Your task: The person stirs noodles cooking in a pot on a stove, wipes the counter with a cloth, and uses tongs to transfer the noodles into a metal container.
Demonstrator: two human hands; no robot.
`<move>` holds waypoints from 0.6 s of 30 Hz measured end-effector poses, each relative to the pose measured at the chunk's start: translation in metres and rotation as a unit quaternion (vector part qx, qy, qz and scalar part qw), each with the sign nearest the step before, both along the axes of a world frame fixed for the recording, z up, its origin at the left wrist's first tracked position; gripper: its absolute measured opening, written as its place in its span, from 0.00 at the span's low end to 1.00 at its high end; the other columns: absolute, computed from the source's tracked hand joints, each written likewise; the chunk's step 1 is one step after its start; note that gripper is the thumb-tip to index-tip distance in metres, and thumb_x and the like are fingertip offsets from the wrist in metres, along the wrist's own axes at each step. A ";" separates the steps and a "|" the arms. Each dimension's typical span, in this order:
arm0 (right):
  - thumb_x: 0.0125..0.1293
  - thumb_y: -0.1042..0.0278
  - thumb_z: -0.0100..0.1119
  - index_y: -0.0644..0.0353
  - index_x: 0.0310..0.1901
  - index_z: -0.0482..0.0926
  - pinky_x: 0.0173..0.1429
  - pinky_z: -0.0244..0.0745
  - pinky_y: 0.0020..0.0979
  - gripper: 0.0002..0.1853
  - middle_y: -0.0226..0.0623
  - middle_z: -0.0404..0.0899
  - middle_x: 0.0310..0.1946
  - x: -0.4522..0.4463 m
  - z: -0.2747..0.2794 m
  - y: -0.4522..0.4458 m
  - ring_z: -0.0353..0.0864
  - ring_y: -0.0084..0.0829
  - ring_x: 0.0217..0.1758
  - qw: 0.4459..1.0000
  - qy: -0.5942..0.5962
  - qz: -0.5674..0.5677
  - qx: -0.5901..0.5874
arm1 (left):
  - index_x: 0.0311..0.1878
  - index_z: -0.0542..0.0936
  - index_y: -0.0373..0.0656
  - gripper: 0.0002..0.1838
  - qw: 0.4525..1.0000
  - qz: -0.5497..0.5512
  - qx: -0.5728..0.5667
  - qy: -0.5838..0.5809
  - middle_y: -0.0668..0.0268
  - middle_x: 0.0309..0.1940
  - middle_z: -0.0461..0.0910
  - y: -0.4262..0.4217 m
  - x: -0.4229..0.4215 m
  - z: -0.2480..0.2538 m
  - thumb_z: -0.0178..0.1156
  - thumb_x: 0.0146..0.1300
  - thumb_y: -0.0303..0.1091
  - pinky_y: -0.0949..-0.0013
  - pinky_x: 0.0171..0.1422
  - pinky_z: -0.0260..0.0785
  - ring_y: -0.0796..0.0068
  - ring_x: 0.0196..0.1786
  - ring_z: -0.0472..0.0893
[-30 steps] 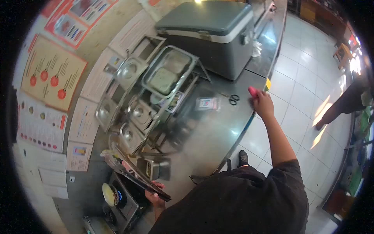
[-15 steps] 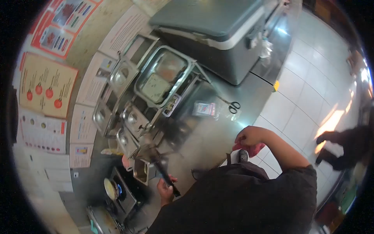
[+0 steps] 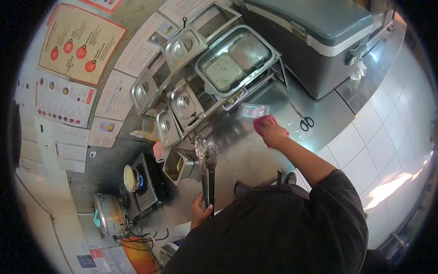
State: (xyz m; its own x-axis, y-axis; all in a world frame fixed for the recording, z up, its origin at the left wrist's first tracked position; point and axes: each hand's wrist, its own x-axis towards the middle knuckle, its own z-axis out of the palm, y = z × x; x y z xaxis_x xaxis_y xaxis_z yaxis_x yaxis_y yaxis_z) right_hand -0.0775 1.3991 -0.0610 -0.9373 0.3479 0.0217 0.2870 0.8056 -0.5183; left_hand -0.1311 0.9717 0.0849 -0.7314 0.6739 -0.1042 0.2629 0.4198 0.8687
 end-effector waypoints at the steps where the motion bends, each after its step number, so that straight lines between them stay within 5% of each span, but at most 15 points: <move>1: 0.64 0.67 0.59 0.53 0.63 0.80 0.68 0.77 0.49 0.23 0.38 0.72 0.69 -0.009 0.002 -0.006 0.71 0.44 0.72 0.999 0.000 0.024 0.022 | 0.58 0.79 0.33 0.31 1.000 0.008 -0.005 -0.005 0.57 0.41 0.85 -0.004 0.002 -0.001 0.69 0.55 0.45 0.63 0.58 0.74 0.67 0.47 0.83; 4: 0.66 0.67 0.57 0.53 0.63 0.79 0.67 0.77 0.50 0.23 0.36 0.74 0.67 -0.021 0.018 -0.022 0.74 0.41 0.70 0.992 0.024 0.081 0.090 | 0.59 0.79 0.32 0.32 1.000 0.009 -0.015 -0.014 0.57 0.43 0.85 -0.023 0.003 -0.014 0.69 0.55 0.45 0.62 0.59 0.74 0.67 0.48 0.84; 9: 0.64 0.60 0.60 0.48 0.63 0.80 0.59 0.82 0.48 0.24 0.36 0.80 0.59 0.041 0.063 -0.083 0.82 0.39 0.62 0.979 -0.083 0.186 0.011 | 0.58 0.79 0.32 0.32 0.997 0.008 -0.059 0.048 0.56 0.43 0.86 -0.035 0.006 -0.002 0.70 0.55 0.45 0.61 0.58 0.75 0.66 0.48 0.85; 12: 0.64 0.55 0.62 0.49 0.54 0.82 0.55 0.83 0.45 0.19 0.36 0.84 0.51 0.071 0.029 -0.097 0.84 0.40 0.57 0.966 -0.034 0.256 -0.023 | 0.58 0.79 0.32 0.33 0.997 0.045 -0.041 0.036 0.57 0.43 0.86 -0.037 0.009 0.006 0.70 0.55 0.46 0.61 0.58 0.76 0.66 0.47 0.86; 18: 0.66 0.58 0.61 0.55 0.41 0.82 0.53 0.84 0.44 0.11 0.40 0.86 0.44 0.025 0.035 -0.041 0.87 0.45 0.50 0.997 -0.051 -0.062 0.007 | 0.60 0.79 0.34 0.34 0.995 0.094 -0.011 -0.038 0.60 0.43 0.85 -0.076 0.008 -0.018 0.71 0.56 0.48 0.61 0.59 0.76 0.67 0.48 0.85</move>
